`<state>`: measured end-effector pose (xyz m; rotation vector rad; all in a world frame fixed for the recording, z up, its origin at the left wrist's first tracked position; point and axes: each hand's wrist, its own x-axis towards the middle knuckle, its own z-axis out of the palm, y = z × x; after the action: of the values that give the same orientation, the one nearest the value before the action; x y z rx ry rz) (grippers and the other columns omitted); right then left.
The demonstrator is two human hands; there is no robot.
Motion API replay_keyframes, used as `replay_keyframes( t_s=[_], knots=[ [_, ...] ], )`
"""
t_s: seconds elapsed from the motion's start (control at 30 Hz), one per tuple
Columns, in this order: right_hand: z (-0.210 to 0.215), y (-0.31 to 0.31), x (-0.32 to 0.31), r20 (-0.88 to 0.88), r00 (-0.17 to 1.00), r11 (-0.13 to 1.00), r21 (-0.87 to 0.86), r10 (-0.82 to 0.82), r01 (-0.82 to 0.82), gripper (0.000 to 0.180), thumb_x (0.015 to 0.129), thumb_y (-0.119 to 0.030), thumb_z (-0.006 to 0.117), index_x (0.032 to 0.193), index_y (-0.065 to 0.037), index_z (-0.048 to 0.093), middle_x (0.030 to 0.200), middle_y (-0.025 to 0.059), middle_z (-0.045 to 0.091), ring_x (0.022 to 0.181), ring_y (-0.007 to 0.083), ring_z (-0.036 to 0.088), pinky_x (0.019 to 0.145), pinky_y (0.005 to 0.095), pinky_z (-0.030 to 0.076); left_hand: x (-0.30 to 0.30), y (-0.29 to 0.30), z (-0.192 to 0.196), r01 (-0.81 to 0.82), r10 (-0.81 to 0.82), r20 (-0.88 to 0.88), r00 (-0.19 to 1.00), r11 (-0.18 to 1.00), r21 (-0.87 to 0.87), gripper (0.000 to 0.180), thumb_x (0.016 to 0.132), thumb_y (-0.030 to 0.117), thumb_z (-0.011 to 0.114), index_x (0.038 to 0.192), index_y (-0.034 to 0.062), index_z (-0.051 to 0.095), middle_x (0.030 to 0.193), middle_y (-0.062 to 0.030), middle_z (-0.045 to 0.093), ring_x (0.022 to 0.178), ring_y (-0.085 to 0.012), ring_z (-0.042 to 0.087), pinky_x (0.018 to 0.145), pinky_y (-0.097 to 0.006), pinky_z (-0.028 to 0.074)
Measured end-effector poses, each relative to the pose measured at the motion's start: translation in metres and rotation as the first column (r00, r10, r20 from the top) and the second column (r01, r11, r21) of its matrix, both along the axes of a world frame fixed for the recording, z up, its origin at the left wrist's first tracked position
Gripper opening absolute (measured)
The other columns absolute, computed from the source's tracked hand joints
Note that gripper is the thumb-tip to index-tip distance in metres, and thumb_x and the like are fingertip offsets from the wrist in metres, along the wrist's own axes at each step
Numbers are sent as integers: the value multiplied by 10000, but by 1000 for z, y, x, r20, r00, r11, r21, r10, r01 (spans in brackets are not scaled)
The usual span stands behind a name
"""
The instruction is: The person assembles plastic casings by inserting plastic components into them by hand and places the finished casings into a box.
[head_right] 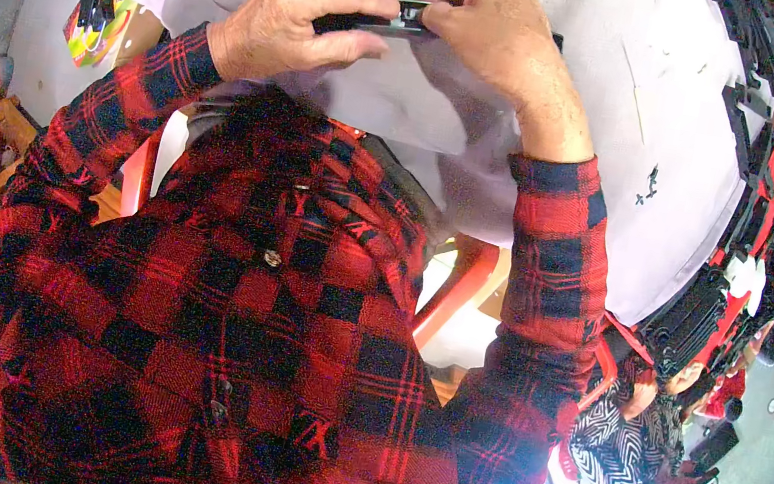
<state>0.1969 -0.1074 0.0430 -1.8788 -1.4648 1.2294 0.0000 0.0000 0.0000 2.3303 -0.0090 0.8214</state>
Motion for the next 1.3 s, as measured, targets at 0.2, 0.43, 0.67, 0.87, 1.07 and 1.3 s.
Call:
replay_keyframes(
  t_s=[0.2,0.43,0.67,0.87,1.07,1.3],
  knots=[
    [11,-6,-1,-213,974,995,35,-79,89,160,855,-35,592,1002,-23,655,910,-30,623,863,65,573,803,207,455,6,1,4,156,-152,345,926,988,18,281,781,42,733,1049,5,659,935,-123,590,835,-275,614,740,-366,497],
    [17,-23,16,-104,979,967,171,-174,190,183,887,-12,588,1060,-9,645,972,2,649,902,79,591,824,225,473,15,-7,45,-61,-45,-273,961,929,-366,195,813,62,633,977,-42,621,825,-163,559,735,-317,573,648,-393,451],
    [19,-34,24,19,984,971,166,-178,172,192,880,17,602,1065,-5,649,996,15,669,937,94,611,850,235,481,30,-6,46,-5,-100,-348,932,957,-289,162,807,93,565,897,-35,606,838,-199,547,800,-390,562,711,-464,436],
    [14,-33,15,23,978,973,105,-207,203,191,881,17,592,1057,-4,663,967,2,668,894,78,598,826,223,471,41,-5,40,25,-138,-459,878,970,-244,153,800,85,514,840,-35,601,830,-205,544,811,-395,556,722,-469,433],
    [7,-34,17,-66,973,968,110,-219,226,188,877,14,587,1045,-3,668,946,-2,664,871,60,586,810,211,463,28,3,45,5,-151,-343,927,920,-392,216,799,119,575,948,-29,623,831,-169,559,788,-330,569,725,-418,450],
    [5,-33,17,-8,978,967,144,-209,208,178,866,7,579,1019,0,669,913,-16,651,844,55,568,780,207,454,17,11,53,90,-181,-389,903,966,-241,180,770,75,556,904,-36,602,820,-169,557,771,-338,570,680,-419,447]
  ],
)
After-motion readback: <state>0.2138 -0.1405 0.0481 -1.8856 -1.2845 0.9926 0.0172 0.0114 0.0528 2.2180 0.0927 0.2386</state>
